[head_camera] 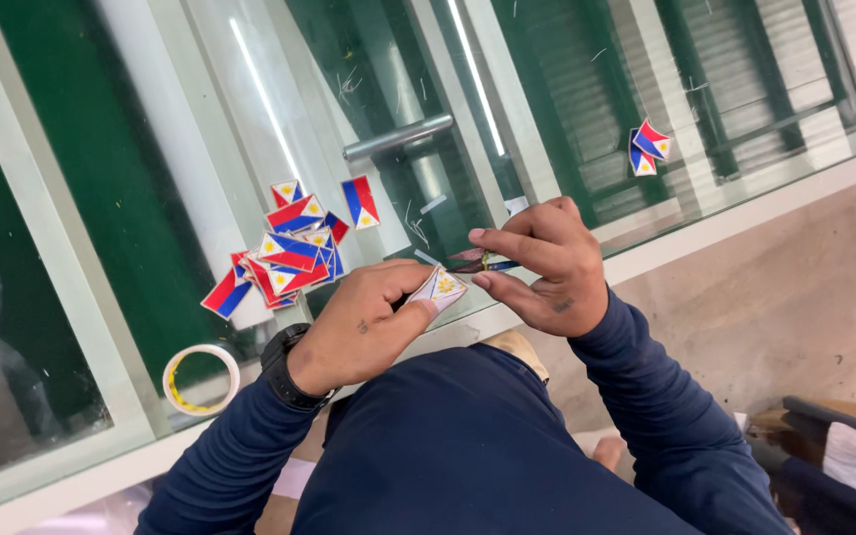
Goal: The person trims the edges of small Philippine flag patches using pliers. They pick up each patch from a pile on a glass table, trim excess material around the edges, and place the finished pieces back on the table.
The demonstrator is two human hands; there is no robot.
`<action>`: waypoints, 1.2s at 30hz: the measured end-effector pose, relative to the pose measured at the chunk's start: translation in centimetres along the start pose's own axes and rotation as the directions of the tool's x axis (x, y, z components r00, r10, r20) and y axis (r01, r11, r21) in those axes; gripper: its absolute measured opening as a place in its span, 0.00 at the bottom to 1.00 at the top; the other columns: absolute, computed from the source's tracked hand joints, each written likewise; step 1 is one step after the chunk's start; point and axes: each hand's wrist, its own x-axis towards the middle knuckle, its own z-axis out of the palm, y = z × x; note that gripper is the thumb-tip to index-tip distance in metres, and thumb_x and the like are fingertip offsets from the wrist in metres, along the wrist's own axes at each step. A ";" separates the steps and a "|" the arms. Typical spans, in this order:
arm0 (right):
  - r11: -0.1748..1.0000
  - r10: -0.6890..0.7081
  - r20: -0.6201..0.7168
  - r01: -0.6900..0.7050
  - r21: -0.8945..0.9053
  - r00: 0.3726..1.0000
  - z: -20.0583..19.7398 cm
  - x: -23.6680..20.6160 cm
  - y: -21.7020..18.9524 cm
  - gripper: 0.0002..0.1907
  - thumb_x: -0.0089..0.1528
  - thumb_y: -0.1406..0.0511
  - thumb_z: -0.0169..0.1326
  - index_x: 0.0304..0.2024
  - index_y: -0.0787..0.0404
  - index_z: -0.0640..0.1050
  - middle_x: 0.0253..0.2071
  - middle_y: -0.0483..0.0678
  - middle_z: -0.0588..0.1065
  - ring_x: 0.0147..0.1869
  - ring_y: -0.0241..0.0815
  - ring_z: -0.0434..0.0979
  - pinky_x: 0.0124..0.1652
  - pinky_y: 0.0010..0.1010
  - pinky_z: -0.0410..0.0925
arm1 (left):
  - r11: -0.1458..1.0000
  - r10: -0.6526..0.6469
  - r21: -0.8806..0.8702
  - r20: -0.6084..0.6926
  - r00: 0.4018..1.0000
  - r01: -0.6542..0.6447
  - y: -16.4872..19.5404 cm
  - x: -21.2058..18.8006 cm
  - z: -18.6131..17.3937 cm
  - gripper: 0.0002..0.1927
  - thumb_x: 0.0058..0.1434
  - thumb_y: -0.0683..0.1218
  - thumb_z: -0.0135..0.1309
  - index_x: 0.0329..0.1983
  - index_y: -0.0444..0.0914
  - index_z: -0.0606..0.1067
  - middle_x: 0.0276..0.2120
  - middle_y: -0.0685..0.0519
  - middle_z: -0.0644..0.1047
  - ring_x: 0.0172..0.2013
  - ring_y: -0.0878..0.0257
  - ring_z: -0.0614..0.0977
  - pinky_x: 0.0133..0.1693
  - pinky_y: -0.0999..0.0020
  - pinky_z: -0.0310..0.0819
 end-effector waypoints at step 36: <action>0.991 -0.032 0.110 0.018 0.130 0.993 0.8 0.4 -0.4 0.21 0.55 0.65 0.69 0.50 0.61 0.81 0.38 0.46 0.76 0.39 0.42 0.70 0.45 0.32 0.62 | 0.972 -0.150 -0.168 0.086 0.985 0.163 -1.5 -1.1 -1.1 0.14 0.60 0.42 0.46 0.43 0.32 0.80 0.23 0.56 0.76 0.24 0.72 0.74 0.25 0.72 0.68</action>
